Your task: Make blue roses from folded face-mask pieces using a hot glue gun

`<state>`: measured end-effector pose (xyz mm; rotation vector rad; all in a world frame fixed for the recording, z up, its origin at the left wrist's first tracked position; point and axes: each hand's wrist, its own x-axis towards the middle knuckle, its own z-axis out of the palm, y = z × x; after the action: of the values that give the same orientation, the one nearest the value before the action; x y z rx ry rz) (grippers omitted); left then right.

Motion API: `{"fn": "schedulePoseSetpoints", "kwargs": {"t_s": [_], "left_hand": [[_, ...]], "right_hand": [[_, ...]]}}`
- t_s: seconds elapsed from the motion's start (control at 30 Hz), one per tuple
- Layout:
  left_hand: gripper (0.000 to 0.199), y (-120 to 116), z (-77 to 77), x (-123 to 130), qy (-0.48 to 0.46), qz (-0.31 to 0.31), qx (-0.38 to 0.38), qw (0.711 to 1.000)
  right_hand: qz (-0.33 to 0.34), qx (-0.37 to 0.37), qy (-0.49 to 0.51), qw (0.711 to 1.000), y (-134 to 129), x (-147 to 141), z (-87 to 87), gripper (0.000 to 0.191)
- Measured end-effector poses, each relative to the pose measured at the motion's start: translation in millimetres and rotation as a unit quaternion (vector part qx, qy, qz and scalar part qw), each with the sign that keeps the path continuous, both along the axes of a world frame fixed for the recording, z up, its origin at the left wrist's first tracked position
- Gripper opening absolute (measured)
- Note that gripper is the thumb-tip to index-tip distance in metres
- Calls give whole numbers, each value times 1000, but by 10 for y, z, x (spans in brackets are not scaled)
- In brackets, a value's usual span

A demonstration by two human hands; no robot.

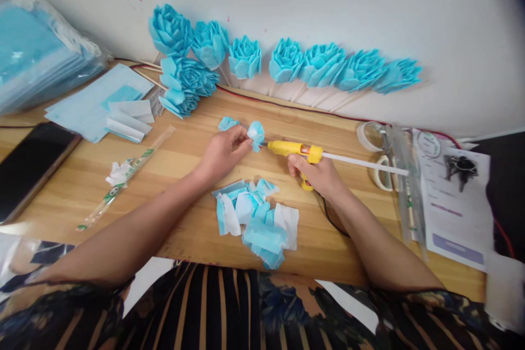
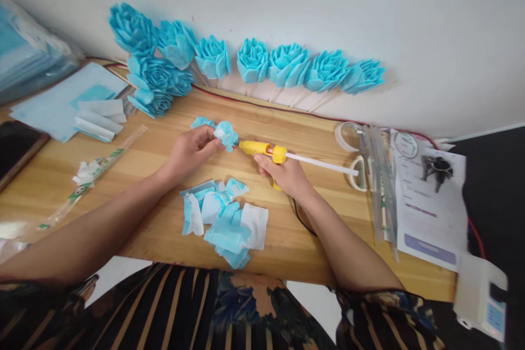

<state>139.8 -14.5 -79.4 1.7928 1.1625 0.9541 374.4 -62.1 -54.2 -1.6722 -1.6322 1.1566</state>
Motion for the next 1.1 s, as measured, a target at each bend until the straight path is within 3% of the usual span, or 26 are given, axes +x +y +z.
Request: {"fn": "schedulePoseSetpoints", "kwargs": {"t_s": [0.4,0.57,0.63,0.73,0.87,0.97,1.1], "left_hand": [[13,0,35,8,5,3,-5,1000],[13,5,33,10,0,6,-9,1000],[14,8,32,7,-2,2,-5,1000],[14,10,37,1,9,-4,-9,1000],[17,1,47,-3,14,-19,-15,1000],[19,-12,67,-6,-32,-12,-2,999],[21,-39,133,-14,-120,-53,-16,991]], "right_hand": [[3,14,-11,1000,24,4,-46,45],[3,64,-59,996,7,-38,-38,33],[5,105,-108,989,-16,-32,-65,42],[33,194,-178,964,-54,-4,-123,58],[108,300,-260,911,-54,54,-136,65],[98,287,-365,880,0,211,-81,73],[85,225,-483,842,43,707,36,79]]}}
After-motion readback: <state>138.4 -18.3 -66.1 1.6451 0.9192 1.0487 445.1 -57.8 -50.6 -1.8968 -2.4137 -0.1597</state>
